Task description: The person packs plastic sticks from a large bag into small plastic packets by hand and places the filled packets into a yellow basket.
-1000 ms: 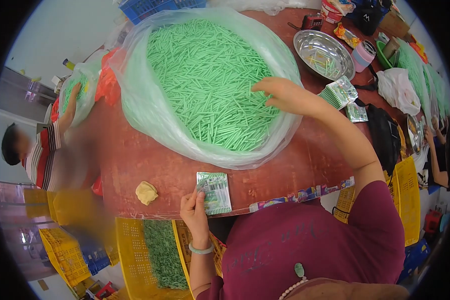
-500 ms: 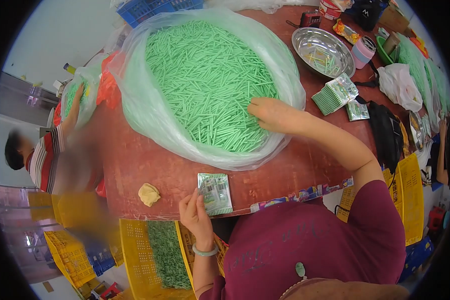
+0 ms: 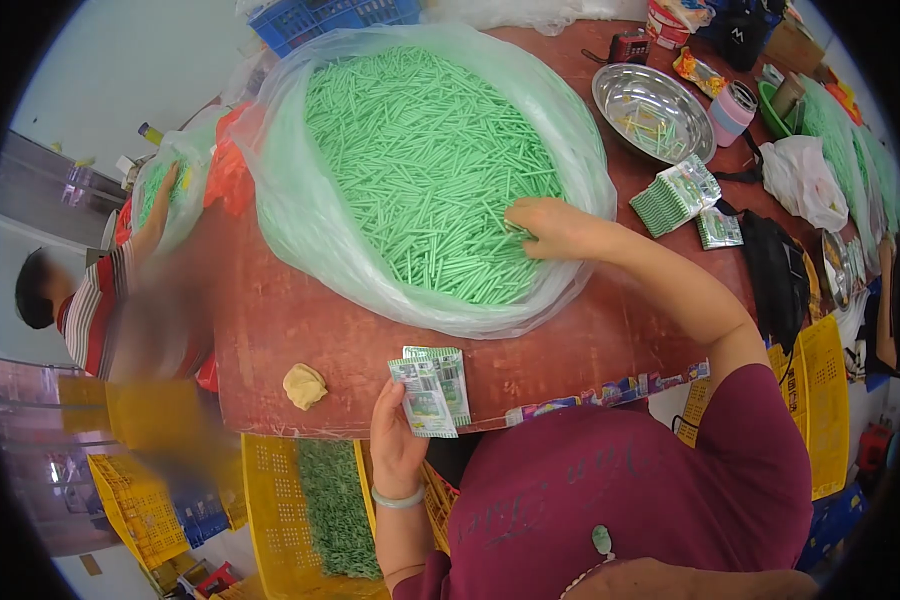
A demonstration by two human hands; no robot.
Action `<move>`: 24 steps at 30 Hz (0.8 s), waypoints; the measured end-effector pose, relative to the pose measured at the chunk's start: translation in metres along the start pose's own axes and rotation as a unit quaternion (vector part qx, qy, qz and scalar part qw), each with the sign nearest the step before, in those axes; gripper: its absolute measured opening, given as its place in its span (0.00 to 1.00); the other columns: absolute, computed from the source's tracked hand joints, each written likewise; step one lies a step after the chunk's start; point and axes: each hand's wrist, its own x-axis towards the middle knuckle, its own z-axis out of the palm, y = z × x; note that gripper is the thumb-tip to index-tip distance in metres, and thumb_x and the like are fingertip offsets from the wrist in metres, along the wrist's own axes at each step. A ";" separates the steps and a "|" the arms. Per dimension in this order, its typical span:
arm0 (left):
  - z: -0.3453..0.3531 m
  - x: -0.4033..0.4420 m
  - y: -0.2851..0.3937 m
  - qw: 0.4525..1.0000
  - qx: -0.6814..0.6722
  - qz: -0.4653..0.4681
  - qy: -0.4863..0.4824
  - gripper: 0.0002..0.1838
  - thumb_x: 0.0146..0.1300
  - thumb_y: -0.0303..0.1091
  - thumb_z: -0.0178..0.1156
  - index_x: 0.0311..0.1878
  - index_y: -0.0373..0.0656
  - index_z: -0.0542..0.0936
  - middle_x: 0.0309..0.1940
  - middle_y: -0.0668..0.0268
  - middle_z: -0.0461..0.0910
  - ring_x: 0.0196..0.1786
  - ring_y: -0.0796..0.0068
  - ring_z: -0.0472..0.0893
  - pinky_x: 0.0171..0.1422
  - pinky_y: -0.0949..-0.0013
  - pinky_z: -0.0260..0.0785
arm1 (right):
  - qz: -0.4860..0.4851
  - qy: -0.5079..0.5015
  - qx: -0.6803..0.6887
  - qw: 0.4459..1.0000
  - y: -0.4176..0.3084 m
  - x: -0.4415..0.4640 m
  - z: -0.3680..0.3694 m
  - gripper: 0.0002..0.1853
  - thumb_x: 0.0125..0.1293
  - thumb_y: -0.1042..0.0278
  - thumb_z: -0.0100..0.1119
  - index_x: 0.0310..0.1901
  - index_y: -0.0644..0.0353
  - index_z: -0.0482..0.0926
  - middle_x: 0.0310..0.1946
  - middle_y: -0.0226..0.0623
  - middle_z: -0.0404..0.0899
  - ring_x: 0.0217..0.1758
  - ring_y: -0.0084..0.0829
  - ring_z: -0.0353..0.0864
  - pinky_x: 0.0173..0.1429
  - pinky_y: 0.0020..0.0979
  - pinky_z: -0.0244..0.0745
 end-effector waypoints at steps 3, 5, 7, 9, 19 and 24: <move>0.012 0.000 -0.002 0.998 0.053 0.004 -0.016 0.14 0.70 0.28 0.55 0.57 0.37 0.76 0.51 0.63 0.83 0.52 0.71 0.82 0.60 0.64 0.74 | -0.024 0.010 -0.011 1.000 0.002 0.000 0.000 0.11 0.52 0.74 0.58 0.37 0.69 0.73 0.35 0.53 0.76 0.42 0.53 0.78 0.47 0.47 0.71; 0.010 0.001 -0.002 0.997 0.070 -0.002 -0.026 0.14 0.69 0.26 0.56 0.57 0.38 0.77 0.50 0.63 0.83 0.51 0.73 0.82 0.59 0.66 0.75 | -0.025 0.001 -0.018 1.000 0.005 0.002 -0.005 0.11 0.53 0.74 0.59 0.37 0.69 0.74 0.35 0.53 0.76 0.42 0.53 0.77 0.47 0.47 0.71; 0.009 0.000 -0.003 0.996 0.086 -0.009 -0.033 0.14 0.68 0.24 0.57 0.56 0.38 0.77 0.50 0.64 0.83 0.51 0.74 0.83 0.58 0.67 0.75 | 0.000 0.026 0.034 0.999 0.008 0.002 -0.009 0.12 0.56 0.72 0.60 0.40 0.69 0.75 0.38 0.52 0.77 0.45 0.52 0.77 0.49 0.45 0.72; 0.009 0.001 -0.004 0.993 0.120 0.001 -0.014 0.14 0.68 0.24 0.59 0.55 0.38 0.78 0.49 0.65 0.83 0.49 0.75 0.83 0.57 0.68 0.75 | 0.042 0.024 0.070 0.996 0.008 0.001 -0.019 0.13 0.56 0.71 0.61 0.40 0.69 0.76 0.39 0.52 0.77 0.46 0.52 0.77 0.50 0.45 0.72; 0.004 -0.006 0.003 0.988 0.143 0.060 0.000 0.13 0.69 0.26 0.57 0.56 0.38 0.78 0.50 0.63 0.83 0.52 0.73 0.82 0.59 0.66 0.75 | 0.003 0.080 -0.069 0.994 0.022 0.003 -0.015 0.16 0.53 0.73 0.62 0.44 0.68 0.80 0.34 0.50 0.80 0.39 0.47 0.80 0.45 0.40 0.73; 0.013 -0.001 0.005 0.987 0.142 0.075 0.004 0.13 0.70 0.28 0.58 0.56 0.38 0.77 0.50 0.63 0.83 0.51 0.73 0.83 0.57 0.67 0.75 | 0.108 0.066 0.191 0.973 -0.003 0.004 -0.035 0.13 0.54 0.73 0.63 0.43 0.59 0.83 0.26 0.40 0.79 0.30 0.35 0.78 0.38 0.34 0.72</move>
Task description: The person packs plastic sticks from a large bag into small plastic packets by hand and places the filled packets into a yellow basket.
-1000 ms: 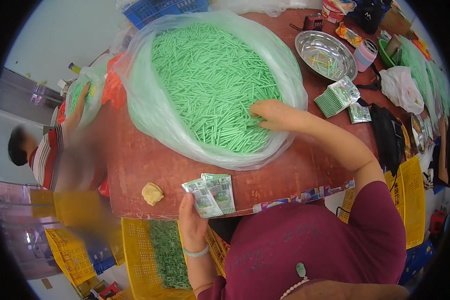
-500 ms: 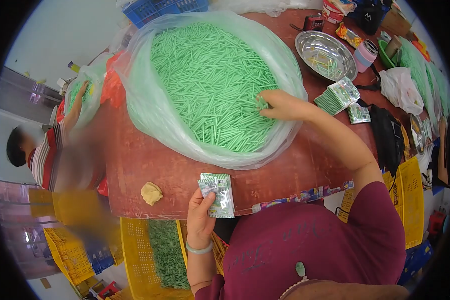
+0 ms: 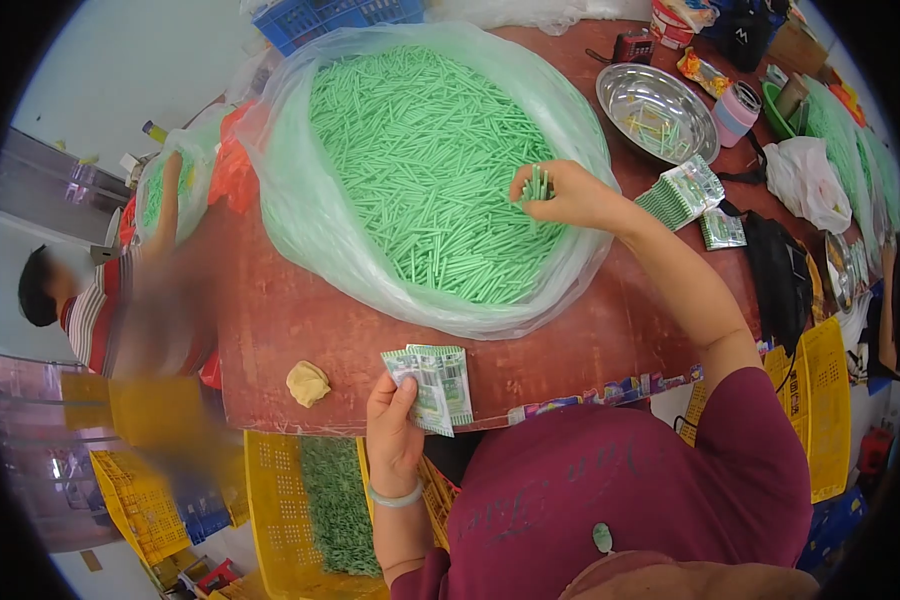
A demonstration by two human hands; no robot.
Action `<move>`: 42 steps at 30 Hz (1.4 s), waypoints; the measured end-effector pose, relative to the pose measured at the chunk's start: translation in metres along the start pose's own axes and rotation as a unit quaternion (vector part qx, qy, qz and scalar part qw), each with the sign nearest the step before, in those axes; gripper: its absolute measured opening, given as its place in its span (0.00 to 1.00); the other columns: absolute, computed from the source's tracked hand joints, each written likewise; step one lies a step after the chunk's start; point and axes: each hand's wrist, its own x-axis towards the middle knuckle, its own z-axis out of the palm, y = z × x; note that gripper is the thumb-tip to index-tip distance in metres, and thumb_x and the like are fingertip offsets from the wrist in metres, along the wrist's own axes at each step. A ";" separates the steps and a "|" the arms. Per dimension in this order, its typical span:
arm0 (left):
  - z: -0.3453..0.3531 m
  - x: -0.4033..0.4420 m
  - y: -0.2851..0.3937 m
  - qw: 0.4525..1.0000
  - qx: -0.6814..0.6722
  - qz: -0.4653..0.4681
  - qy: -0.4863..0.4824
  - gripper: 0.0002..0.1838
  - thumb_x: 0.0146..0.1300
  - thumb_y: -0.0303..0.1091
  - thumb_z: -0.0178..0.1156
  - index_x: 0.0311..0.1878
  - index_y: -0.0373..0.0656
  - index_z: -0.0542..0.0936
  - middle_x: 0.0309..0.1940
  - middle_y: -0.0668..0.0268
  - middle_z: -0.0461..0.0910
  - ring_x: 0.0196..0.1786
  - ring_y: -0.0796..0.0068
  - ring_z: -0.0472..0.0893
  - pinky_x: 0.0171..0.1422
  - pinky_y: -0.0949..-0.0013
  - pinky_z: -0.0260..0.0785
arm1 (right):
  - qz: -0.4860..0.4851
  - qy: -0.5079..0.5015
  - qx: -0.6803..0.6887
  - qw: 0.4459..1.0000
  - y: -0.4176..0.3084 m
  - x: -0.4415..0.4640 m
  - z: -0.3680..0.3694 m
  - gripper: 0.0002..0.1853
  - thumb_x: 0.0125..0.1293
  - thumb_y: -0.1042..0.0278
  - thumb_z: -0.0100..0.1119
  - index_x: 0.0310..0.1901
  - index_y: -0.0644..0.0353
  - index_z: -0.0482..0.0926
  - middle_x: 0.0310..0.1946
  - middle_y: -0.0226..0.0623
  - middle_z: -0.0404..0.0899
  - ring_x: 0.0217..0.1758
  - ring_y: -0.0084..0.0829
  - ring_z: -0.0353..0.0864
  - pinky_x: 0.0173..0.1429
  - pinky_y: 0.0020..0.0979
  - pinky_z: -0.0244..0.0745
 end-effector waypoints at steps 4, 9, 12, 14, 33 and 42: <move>0.023 0.017 0.002 0.999 0.013 0.007 -0.043 0.12 0.69 0.27 0.58 0.54 0.38 0.78 0.49 0.63 0.83 0.49 0.74 0.83 0.56 0.68 0.75 | -0.021 -0.018 0.013 1.000 0.014 0.001 0.013 0.09 0.56 0.70 0.67 0.39 0.58 0.83 0.30 0.30 0.81 0.33 0.22 0.77 0.39 0.27 0.72; 0.061 0.041 0.004 0.994 0.066 0.050 -0.065 0.07 0.67 0.23 0.60 0.47 0.37 0.79 0.42 0.66 0.83 0.41 0.81 0.80 0.50 0.74 0.74 | -0.014 0.006 0.023 1.000 0.010 -0.003 0.009 0.08 0.59 0.68 0.68 0.38 0.59 0.83 0.29 0.28 0.80 0.29 0.20 0.76 0.33 0.24 0.71; 0.074 0.056 0.004 0.983 0.151 0.091 -0.056 0.04 0.67 0.25 0.62 0.43 0.36 0.82 0.36 0.70 0.82 0.36 0.86 0.77 0.44 0.78 0.71 | 0.073 0.018 0.122 0.990 -0.010 -0.008 -0.007 0.07 0.60 0.68 0.68 0.37 0.60 0.83 0.28 0.28 0.80 0.25 0.19 0.75 0.28 0.22 0.70; 0.083 0.062 0.005 0.970 0.207 0.115 -0.055 0.04 0.66 0.26 0.63 0.41 0.35 0.83 0.34 0.71 0.81 0.34 0.87 0.75 0.42 0.79 0.70 | 0.081 0.027 0.164 0.983 -0.021 -0.010 -0.015 0.07 0.60 0.68 0.68 0.37 0.60 0.83 0.27 0.28 0.79 0.24 0.18 0.74 0.26 0.22 0.69; 0.110 0.099 -0.008 0.950 0.252 0.149 -0.113 0.11 0.69 0.28 0.60 0.50 0.32 0.81 0.38 0.70 0.79 0.41 0.84 0.74 0.47 0.78 0.65 | -0.088 -0.076 0.189 0.975 -0.077 -0.012 -0.015 0.11 0.62 0.62 0.69 0.40 0.59 0.83 0.33 0.29 0.84 0.39 0.21 0.79 0.45 0.27 0.73; 0.123 0.112 0.002 0.985 0.008 -0.012 -0.170 0.12 0.72 0.33 0.58 0.54 0.37 0.79 0.45 0.67 0.82 0.46 0.82 0.78 0.52 0.74 0.71 | -0.099 -0.084 0.135 0.982 -0.072 -0.012 -0.022 0.22 0.67 0.57 0.64 0.57 0.59 0.78 0.55 0.38 0.79 0.59 0.30 0.75 0.63 0.33 0.69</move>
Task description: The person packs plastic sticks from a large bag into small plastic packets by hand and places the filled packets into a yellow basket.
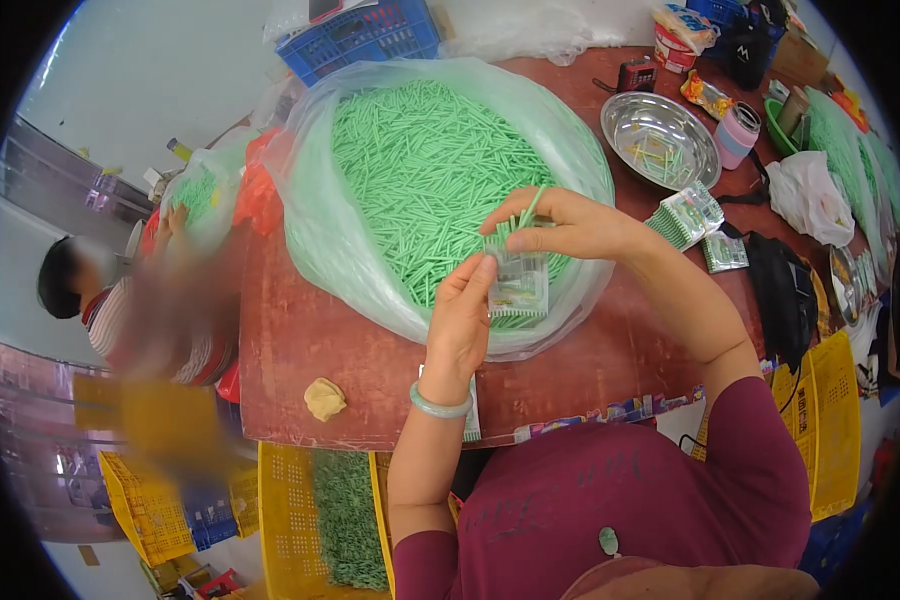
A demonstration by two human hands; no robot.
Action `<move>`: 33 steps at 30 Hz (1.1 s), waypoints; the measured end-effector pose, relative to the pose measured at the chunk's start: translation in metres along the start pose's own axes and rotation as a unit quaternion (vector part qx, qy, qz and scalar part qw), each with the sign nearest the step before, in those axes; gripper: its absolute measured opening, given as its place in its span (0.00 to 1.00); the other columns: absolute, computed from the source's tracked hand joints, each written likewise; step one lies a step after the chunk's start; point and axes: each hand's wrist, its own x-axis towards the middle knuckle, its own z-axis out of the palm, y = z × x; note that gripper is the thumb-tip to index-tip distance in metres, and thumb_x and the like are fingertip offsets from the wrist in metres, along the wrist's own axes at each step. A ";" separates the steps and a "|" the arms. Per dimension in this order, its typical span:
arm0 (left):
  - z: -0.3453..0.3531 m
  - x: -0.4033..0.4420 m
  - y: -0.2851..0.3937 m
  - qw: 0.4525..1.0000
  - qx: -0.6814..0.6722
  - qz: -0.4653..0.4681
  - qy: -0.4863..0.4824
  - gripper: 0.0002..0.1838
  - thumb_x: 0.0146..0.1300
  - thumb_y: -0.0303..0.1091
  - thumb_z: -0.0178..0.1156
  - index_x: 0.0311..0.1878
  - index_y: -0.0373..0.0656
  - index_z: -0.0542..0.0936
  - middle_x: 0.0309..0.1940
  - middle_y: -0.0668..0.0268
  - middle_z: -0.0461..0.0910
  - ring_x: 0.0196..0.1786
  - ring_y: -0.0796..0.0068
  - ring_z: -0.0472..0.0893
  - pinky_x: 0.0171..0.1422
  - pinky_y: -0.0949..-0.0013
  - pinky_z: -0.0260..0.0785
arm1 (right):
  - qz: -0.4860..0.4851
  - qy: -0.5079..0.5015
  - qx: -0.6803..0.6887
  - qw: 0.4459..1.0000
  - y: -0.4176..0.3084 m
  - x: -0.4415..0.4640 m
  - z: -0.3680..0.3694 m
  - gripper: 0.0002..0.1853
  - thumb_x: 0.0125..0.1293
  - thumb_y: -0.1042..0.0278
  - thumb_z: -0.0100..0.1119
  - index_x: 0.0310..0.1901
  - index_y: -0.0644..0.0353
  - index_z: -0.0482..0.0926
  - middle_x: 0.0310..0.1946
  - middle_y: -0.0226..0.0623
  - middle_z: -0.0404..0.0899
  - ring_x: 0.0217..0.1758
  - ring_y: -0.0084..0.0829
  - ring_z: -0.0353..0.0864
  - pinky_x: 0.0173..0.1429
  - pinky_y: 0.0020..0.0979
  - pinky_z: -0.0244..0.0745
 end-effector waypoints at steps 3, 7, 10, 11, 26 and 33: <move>0.004 0.006 0.001 0.999 -0.011 0.029 0.027 0.11 0.73 0.34 0.58 0.50 0.38 0.81 0.44 0.67 0.83 0.46 0.81 0.79 0.53 0.73 0.71 | -0.004 -0.043 -0.068 0.997 -0.001 0.000 -0.003 0.30 0.69 0.54 0.62 0.68 0.57 0.69 0.65 0.43 0.72 0.69 0.35 0.68 0.70 0.36 0.64; -0.003 0.022 -0.005 0.997 0.009 0.065 0.047 0.09 0.72 0.35 0.59 0.48 0.41 0.81 0.43 0.69 0.83 0.45 0.80 0.79 0.52 0.72 0.72 | -0.022 0.012 -0.038 0.999 0.011 0.006 -0.003 0.39 0.69 0.52 0.59 0.76 0.55 0.55 0.66 0.44 0.68 0.68 0.37 0.65 0.72 0.38 0.58; -0.010 0.032 -0.009 0.994 0.018 0.096 0.053 0.09 0.72 0.35 0.58 0.47 0.40 0.82 0.42 0.70 0.83 0.45 0.82 0.78 0.52 0.73 0.70 | -0.055 0.009 -0.093 0.994 0.020 0.011 -0.001 0.32 0.69 0.58 0.61 0.71 0.57 0.66 0.66 0.47 0.70 0.70 0.37 0.68 0.70 0.37 0.64; -0.010 0.035 -0.009 0.991 0.022 0.116 0.057 0.09 0.72 0.34 0.58 0.47 0.39 0.82 0.42 0.70 0.83 0.45 0.83 0.77 0.52 0.74 0.69 | -0.054 0.007 -0.093 0.994 0.020 0.011 -0.002 0.32 0.69 0.58 0.61 0.71 0.57 0.66 0.66 0.47 0.70 0.70 0.37 0.68 0.70 0.37 0.64; -0.072 -0.202 0.116 0.782 0.526 0.256 0.213 0.11 0.55 0.19 0.67 0.42 0.38 0.80 0.36 0.70 0.82 0.40 0.81 0.80 0.44 0.73 0.73 | -0.107 -0.105 -0.098 0.984 -0.040 0.032 0.075 0.16 0.60 0.80 0.62 0.51 0.65 0.80 0.34 0.28 0.76 0.38 0.19 0.75 0.43 0.24 0.71; -0.406 -0.331 0.100 0.612 0.463 0.119 0.630 0.13 0.57 0.28 0.64 0.46 0.40 0.87 0.34 0.60 0.88 0.36 0.73 0.85 0.45 0.68 0.76 | 0.108 0.016 -0.095 0.989 0.035 0.048 0.056 0.14 0.67 0.78 0.58 0.54 0.64 0.78 0.35 0.22 0.72 0.38 0.14 0.69 0.42 0.18 0.63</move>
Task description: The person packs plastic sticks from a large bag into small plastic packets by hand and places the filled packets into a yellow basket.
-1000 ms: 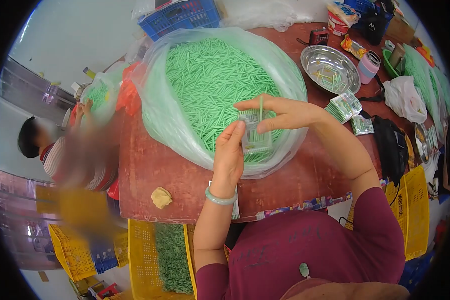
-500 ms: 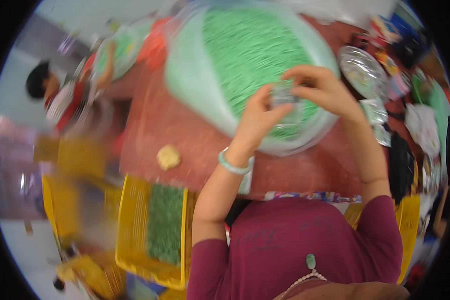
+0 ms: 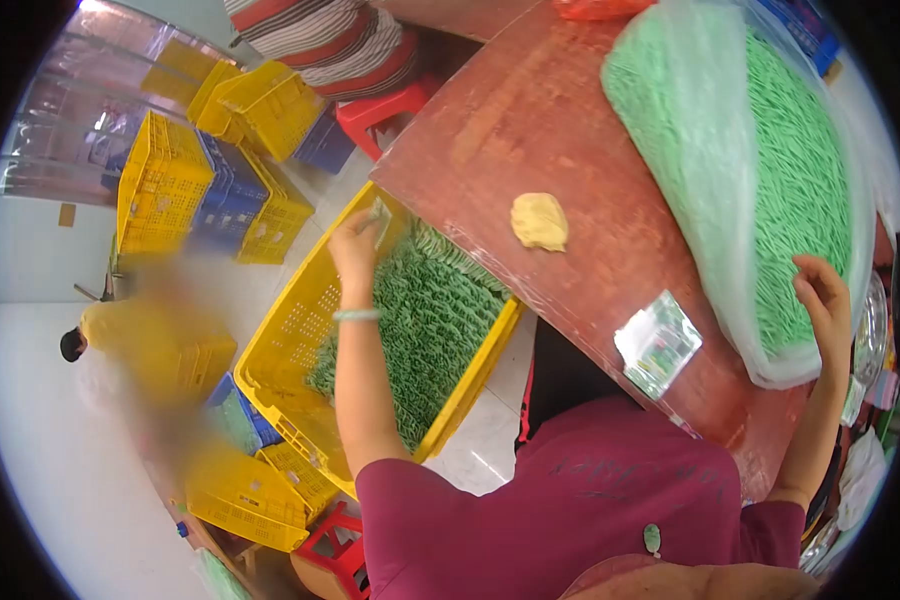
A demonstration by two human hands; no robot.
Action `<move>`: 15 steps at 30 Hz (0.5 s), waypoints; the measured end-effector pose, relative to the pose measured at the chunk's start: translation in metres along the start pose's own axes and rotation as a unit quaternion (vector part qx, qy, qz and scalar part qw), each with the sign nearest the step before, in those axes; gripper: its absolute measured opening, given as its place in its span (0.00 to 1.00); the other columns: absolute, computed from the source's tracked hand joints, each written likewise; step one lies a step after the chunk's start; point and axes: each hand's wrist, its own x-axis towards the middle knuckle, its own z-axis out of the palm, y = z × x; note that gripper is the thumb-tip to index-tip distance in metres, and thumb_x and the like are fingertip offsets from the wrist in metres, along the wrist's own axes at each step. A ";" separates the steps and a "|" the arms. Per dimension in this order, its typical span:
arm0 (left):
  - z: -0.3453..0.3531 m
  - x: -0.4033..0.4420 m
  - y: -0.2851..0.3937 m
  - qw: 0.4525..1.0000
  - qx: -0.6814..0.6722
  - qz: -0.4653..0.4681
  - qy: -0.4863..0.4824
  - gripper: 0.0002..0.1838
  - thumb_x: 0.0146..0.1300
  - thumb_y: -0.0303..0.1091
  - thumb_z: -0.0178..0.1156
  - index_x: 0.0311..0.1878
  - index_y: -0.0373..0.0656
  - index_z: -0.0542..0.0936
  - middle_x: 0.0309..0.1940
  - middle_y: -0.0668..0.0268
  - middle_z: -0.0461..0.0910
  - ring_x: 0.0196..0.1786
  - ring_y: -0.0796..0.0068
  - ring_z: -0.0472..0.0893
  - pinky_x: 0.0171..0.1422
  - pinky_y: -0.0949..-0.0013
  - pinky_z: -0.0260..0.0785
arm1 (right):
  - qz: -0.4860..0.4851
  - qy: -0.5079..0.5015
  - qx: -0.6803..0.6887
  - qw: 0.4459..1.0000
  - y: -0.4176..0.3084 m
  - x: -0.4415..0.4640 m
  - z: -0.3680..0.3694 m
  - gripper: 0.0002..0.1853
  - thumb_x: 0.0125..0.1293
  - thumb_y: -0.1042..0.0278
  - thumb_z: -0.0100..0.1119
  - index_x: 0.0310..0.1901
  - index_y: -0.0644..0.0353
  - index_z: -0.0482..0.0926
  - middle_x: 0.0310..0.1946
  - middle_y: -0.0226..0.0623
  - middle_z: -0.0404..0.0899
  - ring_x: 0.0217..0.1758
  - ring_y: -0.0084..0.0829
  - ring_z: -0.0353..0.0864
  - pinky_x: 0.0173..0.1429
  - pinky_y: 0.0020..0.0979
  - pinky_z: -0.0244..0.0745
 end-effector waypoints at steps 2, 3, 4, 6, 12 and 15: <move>0.030 0.025 -0.074 0.989 0.145 -0.006 0.036 0.13 0.58 0.29 0.61 0.45 0.41 0.87 0.37 0.51 0.87 0.39 0.57 0.86 0.48 0.60 0.76 | 0.019 0.012 -0.019 1.000 0.005 0.002 0.005 0.13 0.67 0.77 0.58 0.53 0.64 0.78 0.35 0.22 0.72 0.37 0.14 0.69 0.41 0.18 0.63; 0.046 0.036 -0.100 0.989 0.141 -0.008 0.036 0.13 0.58 0.29 0.61 0.45 0.41 0.87 0.37 0.51 0.87 0.39 0.57 0.86 0.48 0.60 0.76 | 0.040 0.030 -0.036 0.998 0.006 0.003 0.008 0.13 0.67 0.77 0.58 0.53 0.64 0.78 0.34 0.22 0.72 0.37 0.14 0.68 0.40 0.18 0.63; 0.064 0.045 -0.122 0.989 0.142 -0.021 0.046 0.13 0.58 0.29 0.59 0.45 0.42 0.87 0.38 0.49 0.85 0.42 0.53 0.85 0.50 0.57 0.76 | 0.038 0.030 -0.041 0.998 0.006 0.003 0.009 0.13 0.67 0.77 0.58 0.53 0.64 0.78 0.34 0.22 0.72 0.37 0.14 0.68 0.40 0.18 0.63; 0.095 0.064 -0.147 0.989 0.136 -0.038 0.054 0.13 0.59 0.29 0.57 0.44 0.43 0.87 0.39 0.46 0.84 0.44 0.48 0.84 0.51 0.54 0.75 | 0.083 0.036 -0.058 0.994 0.004 0.004 0.010 0.13 0.67 0.76 0.58 0.53 0.64 0.78 0.34 0.22 0.71 0.35 0.14 0.68 0.40 0.18 0.62; 0.170 0.079 -0.195 0.987 0.024 -0.149 0.048 0.20 0.65 0.44 0.55 0.51 0.39 0.82 0.46 0.43 0.82 0.53 0.41 0.79 0.57 0.53 0.71 | 0.106 0.053 -0.079 0.990 0.006 0.003 0.012 0.13 0.67 0.74 0.59 0.53 0.64 0.78 0.32 0.22 0.71 0.34 0.14 0.67 0.38 0.18 0.62; 0.181 0.073 -0.225 0.995 -0.015 -0.095 0.003 0.21 0.68 0.46 0.53 0.50 0.37 0.81 0.47 0.42 0.81 0.53 0.40 0.79 0.56 0.51 0.70 | 0.109 0.049 -0.087 0.989 0.004 0.006 0.017 0.13 0.67 0.74 0.58 0.53 0.64 0.78 0.32 0.22 0.71 0.34 0.14 0.66 0.38 0.18 0.61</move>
